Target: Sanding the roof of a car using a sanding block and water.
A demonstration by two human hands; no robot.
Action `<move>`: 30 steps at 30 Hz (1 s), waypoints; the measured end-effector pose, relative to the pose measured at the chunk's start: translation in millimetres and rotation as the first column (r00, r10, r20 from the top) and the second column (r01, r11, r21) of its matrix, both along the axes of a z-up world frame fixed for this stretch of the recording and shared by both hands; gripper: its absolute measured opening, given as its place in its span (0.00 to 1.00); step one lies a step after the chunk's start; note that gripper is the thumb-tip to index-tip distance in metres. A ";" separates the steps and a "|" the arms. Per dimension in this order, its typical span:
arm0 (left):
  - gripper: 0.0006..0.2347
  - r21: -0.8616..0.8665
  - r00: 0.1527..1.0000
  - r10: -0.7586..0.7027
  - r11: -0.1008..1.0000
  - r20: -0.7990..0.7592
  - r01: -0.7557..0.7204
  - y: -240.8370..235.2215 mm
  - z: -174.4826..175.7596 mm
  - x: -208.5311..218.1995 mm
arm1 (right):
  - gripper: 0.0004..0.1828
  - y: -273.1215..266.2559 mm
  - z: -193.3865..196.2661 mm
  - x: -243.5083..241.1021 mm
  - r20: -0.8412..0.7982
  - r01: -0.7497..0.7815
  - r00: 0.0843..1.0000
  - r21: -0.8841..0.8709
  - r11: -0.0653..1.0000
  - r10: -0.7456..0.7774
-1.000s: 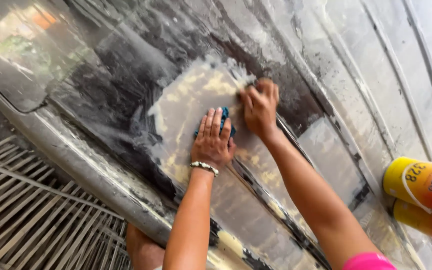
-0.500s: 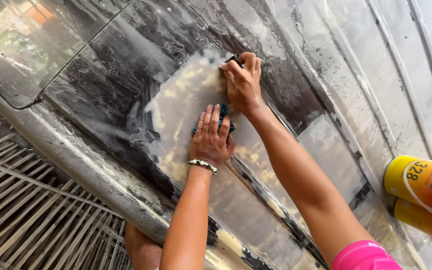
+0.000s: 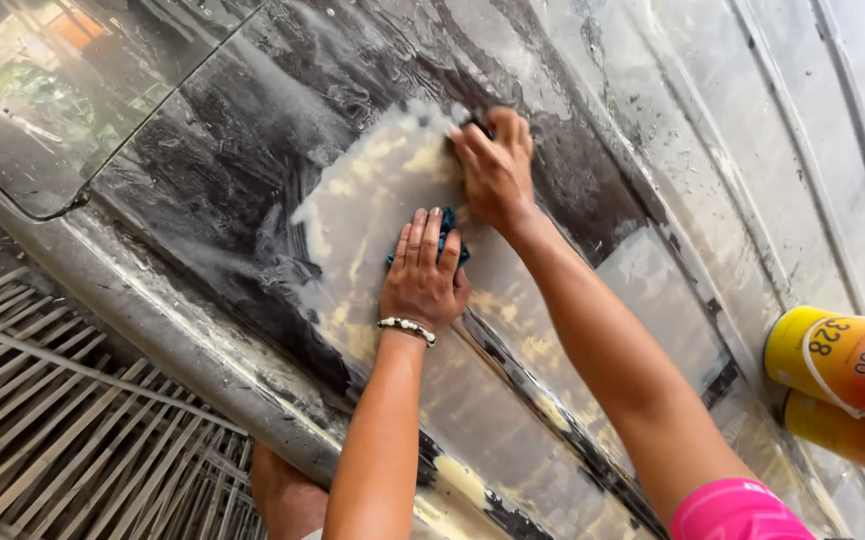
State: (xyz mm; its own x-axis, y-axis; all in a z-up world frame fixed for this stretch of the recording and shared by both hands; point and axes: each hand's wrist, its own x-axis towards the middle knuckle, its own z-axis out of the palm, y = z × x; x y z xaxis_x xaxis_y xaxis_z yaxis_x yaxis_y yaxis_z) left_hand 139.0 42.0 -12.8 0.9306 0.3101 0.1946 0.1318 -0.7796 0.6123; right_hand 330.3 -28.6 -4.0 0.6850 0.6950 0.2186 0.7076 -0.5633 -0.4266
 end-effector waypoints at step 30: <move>0.19 -0.072 0.999 -0.040 0.996 0.037 0.042 9.5 -14.5 6.9 | 0.04 45.7 -13.3 -12.8 0.110 0.031 0.994 -0.054 0.998 -0.025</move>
State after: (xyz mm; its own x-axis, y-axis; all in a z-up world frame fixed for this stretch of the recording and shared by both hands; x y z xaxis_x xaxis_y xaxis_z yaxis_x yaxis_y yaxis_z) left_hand 145.9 51.5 -27.3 0.9357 0.2865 0.2060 0.0778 -0.7368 0.6716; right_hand 317.6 17.0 -17.3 0.6784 0.6892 0.2544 0.7319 -0.6040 -0.3155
